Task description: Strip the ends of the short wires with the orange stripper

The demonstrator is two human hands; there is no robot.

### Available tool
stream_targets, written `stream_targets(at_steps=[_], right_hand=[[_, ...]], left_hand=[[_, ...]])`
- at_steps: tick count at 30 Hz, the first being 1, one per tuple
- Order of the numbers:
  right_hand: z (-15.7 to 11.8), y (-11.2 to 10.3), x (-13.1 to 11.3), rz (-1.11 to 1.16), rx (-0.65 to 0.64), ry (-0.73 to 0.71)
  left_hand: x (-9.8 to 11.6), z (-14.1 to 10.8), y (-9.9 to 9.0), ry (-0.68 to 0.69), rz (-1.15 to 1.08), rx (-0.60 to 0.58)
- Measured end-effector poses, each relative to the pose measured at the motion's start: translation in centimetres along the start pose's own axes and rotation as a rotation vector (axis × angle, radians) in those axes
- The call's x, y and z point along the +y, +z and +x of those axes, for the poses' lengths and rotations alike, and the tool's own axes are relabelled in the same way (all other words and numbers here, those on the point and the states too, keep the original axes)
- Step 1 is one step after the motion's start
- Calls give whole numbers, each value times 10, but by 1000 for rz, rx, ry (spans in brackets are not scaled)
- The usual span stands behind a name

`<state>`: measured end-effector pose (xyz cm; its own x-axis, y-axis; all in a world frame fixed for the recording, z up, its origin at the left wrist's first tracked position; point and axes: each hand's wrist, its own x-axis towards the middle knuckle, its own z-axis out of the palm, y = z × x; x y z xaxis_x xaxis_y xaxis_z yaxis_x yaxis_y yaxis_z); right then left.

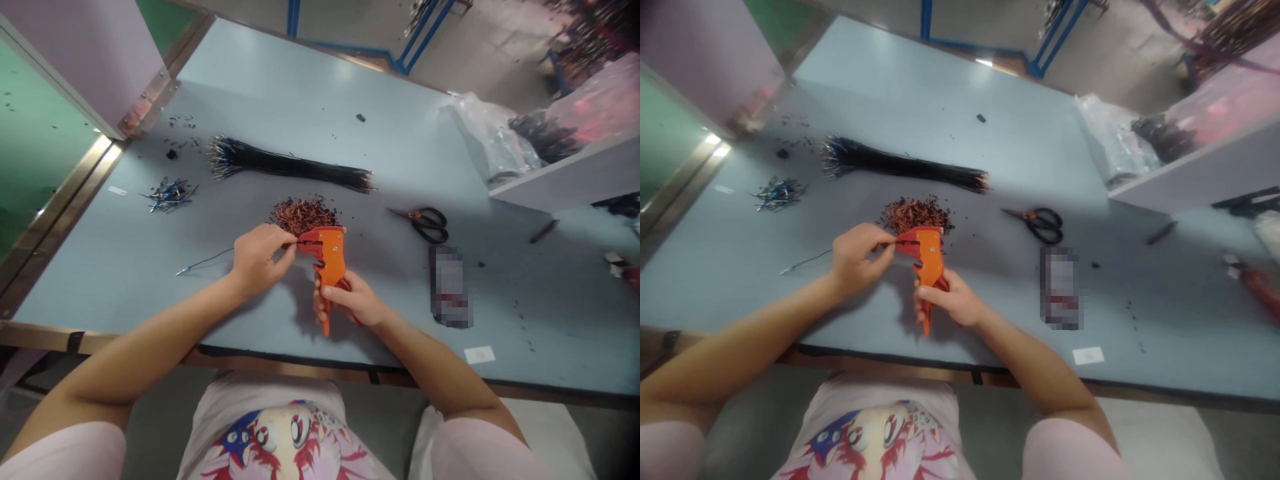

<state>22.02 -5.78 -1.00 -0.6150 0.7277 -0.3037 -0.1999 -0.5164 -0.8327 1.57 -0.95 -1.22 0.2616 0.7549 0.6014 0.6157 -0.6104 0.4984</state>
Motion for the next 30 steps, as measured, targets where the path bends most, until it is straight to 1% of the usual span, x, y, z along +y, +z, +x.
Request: stream_targets(at_steps=[6, 11, 15, 18, 24, 26, 27, 28, 30], right_hand=[[4, 5, 2, -10, 30, -11], [6, 6, 3, 38, 95, 25], [4, 2, -1, 96, 32, 9], [3, -1, -4, 134, -4, 3], [2, -8, -11, 143, 19, -19], [-2, -7, -17, 54, 50, -14], [-6, -5, -20, -36, 77, -16], [-9, -1, -23, -169, 107, -24], [-17, 9, -27, -560, 149, -54]], left_hand=[[2, 1, -2, -34, 45, -72], [2, 0, -1, -26, 69, -73], [1, 1, -1, -37, 60, -76], [-2, 2, -2, -65, 59, -54], [-9, 6, -4, -108, 73, 49], [-12, 8, -6, -110, 77, 71], [-13, 9, -7, -115, 78, 85], [-15, 9, -7, -124, 80, 102], [-19, 11, -8, -146, 80, 133]])
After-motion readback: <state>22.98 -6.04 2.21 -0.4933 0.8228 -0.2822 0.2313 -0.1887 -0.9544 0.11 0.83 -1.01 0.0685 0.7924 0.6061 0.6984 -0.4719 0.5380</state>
